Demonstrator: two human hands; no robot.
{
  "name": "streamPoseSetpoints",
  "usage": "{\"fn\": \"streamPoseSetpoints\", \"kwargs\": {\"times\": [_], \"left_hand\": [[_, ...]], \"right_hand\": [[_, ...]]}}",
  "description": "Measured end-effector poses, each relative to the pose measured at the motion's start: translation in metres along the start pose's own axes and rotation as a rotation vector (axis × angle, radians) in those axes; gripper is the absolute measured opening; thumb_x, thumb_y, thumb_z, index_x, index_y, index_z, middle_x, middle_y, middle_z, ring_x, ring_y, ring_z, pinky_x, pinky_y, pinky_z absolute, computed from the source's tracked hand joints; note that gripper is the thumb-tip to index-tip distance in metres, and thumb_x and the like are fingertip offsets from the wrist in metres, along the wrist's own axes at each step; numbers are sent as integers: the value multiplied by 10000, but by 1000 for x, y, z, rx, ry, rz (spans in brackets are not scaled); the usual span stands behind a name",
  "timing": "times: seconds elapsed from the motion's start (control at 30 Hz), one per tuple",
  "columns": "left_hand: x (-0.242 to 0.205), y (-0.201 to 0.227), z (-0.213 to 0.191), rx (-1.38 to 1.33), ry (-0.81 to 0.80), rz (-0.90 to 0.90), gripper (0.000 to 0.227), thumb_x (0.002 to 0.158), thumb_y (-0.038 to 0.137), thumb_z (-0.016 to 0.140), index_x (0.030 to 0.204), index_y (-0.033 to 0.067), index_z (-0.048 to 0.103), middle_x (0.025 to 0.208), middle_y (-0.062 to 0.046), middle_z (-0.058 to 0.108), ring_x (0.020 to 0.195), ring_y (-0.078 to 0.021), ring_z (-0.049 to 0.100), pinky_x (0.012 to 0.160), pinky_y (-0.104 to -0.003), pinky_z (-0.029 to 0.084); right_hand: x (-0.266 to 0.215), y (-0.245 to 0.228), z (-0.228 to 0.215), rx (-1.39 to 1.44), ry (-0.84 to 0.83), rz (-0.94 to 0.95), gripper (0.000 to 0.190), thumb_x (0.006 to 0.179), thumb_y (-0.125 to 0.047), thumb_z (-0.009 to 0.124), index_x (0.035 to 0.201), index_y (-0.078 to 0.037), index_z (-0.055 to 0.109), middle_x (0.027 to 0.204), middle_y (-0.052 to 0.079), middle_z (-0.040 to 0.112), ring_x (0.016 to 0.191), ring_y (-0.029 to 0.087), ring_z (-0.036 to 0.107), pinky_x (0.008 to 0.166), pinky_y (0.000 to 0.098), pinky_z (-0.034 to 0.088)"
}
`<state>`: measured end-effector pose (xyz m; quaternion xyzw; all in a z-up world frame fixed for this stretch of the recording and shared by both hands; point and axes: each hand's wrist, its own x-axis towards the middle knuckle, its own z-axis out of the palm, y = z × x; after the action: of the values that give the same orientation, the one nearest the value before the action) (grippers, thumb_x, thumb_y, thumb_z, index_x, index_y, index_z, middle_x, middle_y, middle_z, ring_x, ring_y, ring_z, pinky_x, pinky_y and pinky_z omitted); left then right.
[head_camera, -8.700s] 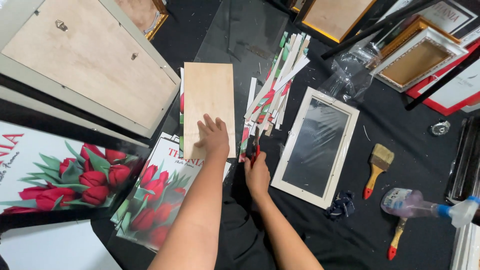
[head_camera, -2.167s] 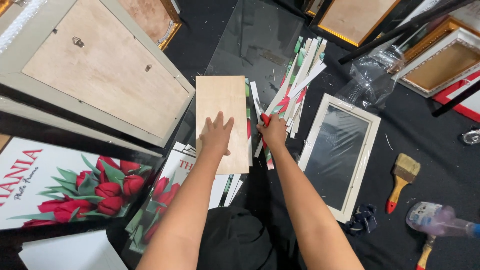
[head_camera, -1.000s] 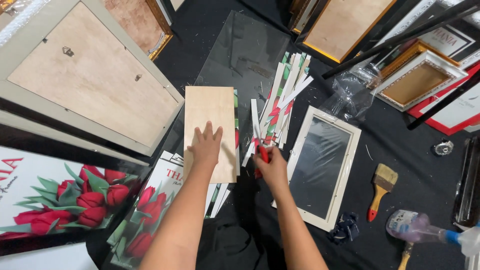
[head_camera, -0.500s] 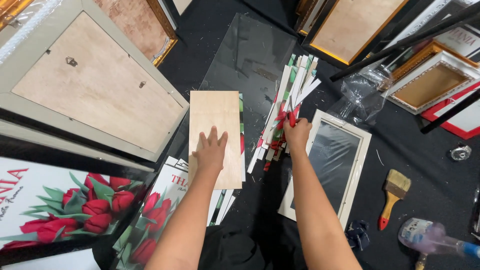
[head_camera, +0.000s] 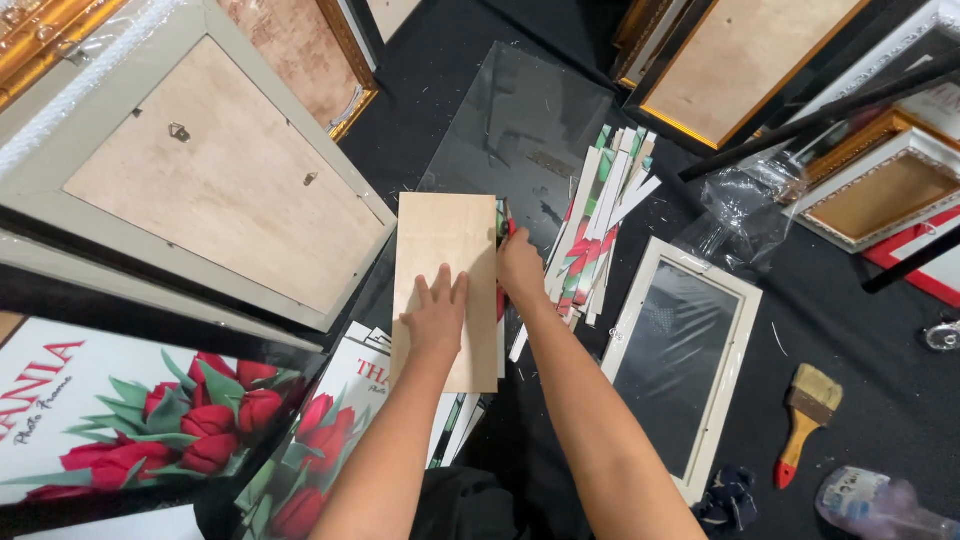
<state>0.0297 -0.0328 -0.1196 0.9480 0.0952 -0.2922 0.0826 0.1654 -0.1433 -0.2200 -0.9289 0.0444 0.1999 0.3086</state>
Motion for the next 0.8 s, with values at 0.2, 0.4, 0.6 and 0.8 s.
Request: {"fn": "streamPoseSetpoints", "kwargs": {"times": [0.2,0.4,0.6,0.8], "left_hand": [[12,-6,8,-44,-51,14,1170,746,-1,858,1652,218,150,1741,-119,58,1567,-463,111,1003,-751,440],[21,-7,16,24,-85,14,1111,760,13,853,1644,187,204,1748,-88,11,1576,-449,86,1003,-733,449],[28,-7,23,26,-83,-2,1205,736,66,884,1659,224,126,1749,-80,-6,1578,-445,79,1008,-733,441],[28,-6,24,29,-60,2,1236,717,85,901,1660,229,114,1746,-98,21,1574,-451,100,995,-735,449]], "right_hand": [[-11,-26,5,-89,4,-66,254,1001,-182,307,1164,-18,413,1027,273,674,993,517,689,873,610,562],[-6,-29,14,-92,-21,-34,289,1014,-215,272,1184,-28,411,1079,276,691,1044,494,687,907,601,555],[-22,-44,-5,-90,-104,10,249,1007,-196,234,1103,-47,409,750,157,714,822,449,737,811,576,583],[-16,-34,-2,-117,-107,-11,232,1022,-180,247,1121,-50,412,787,199,715,810,463,733,789,589,580]]}}
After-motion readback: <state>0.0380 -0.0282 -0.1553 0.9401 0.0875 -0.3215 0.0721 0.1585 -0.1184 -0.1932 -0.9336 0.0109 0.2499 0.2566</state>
